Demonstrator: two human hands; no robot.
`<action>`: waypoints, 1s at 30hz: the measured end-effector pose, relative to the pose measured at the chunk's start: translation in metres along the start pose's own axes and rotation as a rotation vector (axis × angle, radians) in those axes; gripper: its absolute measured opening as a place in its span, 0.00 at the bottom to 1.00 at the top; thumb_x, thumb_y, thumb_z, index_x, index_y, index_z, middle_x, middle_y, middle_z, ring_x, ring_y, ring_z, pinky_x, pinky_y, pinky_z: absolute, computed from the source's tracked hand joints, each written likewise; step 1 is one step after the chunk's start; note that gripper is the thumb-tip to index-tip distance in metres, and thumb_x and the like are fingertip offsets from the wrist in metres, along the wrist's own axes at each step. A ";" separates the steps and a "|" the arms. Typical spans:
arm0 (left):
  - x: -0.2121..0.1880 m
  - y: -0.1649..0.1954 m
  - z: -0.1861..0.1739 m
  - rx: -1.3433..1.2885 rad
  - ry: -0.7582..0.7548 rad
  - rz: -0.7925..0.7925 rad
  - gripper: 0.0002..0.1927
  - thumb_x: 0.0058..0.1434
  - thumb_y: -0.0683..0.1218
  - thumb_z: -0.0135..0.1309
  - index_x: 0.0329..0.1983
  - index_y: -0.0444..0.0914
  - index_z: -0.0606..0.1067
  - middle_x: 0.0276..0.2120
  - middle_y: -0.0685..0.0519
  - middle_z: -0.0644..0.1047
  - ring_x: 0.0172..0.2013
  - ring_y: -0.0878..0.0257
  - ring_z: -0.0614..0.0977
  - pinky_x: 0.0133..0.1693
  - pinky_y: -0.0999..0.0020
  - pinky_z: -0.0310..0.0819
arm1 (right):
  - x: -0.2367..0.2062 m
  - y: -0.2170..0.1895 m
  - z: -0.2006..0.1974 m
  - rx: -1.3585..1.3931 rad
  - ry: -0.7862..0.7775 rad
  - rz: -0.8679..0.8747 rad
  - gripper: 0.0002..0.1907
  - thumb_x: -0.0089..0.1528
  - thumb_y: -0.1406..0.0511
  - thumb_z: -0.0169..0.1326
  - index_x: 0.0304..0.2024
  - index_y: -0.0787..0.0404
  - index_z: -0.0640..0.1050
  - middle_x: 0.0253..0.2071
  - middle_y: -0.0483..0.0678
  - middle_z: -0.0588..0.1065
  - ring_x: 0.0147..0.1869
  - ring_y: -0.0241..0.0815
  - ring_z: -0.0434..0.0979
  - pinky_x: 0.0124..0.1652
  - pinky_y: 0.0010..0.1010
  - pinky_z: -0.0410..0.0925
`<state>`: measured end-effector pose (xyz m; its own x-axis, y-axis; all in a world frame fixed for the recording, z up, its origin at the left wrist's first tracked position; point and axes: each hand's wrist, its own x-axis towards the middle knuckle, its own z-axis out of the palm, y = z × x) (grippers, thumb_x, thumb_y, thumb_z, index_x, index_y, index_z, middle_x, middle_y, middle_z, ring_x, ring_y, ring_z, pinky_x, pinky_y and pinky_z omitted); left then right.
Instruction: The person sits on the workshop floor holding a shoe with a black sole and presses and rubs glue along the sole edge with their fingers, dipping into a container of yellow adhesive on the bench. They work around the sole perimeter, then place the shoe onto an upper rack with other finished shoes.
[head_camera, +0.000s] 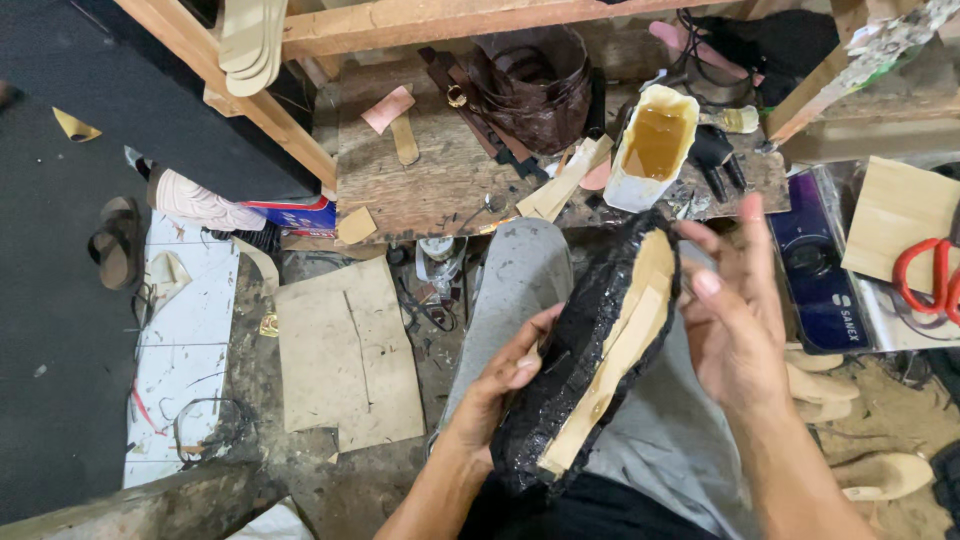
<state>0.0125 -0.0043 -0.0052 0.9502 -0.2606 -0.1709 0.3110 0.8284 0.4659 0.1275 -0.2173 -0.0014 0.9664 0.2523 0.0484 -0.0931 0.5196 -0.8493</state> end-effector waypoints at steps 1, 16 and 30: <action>0.000 0.003 0.000 -0.079 -0.059 -0.024 0.51 0.61 0.56 0.61 0.81 0.34 0.50 0.71 0.42 0.63 0.64 0.54 0.73 0.65 0.56 0.69 | 0.002 0.005 -0.008 0.033 0.030 0.066 0.45 0.63 0.70 0.52 0.80 0.45 0.51 0.66 0.54 0.66 0.62 0.44 0.72 0.56 0.32 0.66; 0.080 0.012 -0.047 -0.212 -0.088 0.831 0.31 0.79 0.65 0.30 0.49 0.36 0.74 0.48 0.44 0.77 0.52 0.50 0.76 0.59 0.52 0.69 | -0.053 0.055 -0.016 0.222 0.256 0.060 0.52 0.59 0.81 0.49 0.80 0.46 0.51 0.68 0.54 0.66 0.63 0.43 0.72 0.61 0.42 0.65; 0.075 0.014 -0.040 -0.152 0.028 0.806 0.28 0.75 0.58 0.31 0.28 0.36 0.68 0.24 0.45 0.71 0.31 0.52 0.72 0.42 0.58 0.68 | -0.066 -0.003 0.053 -0.921 -0.264 -0.594 0.47 0.64 0.63 0.52 0.78 0.55 0.40 0.66 0.64 0.68 0.77 0.62 0.62 0.76 0.60 0.43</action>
<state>0.0870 0.0076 -0.0457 0.8792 0.4543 0.1436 -0.4752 0.8144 0.3329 0.0512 -0.1926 0.0257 0.7079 0.3868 0.5910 0.6823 -0.1578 -0.7139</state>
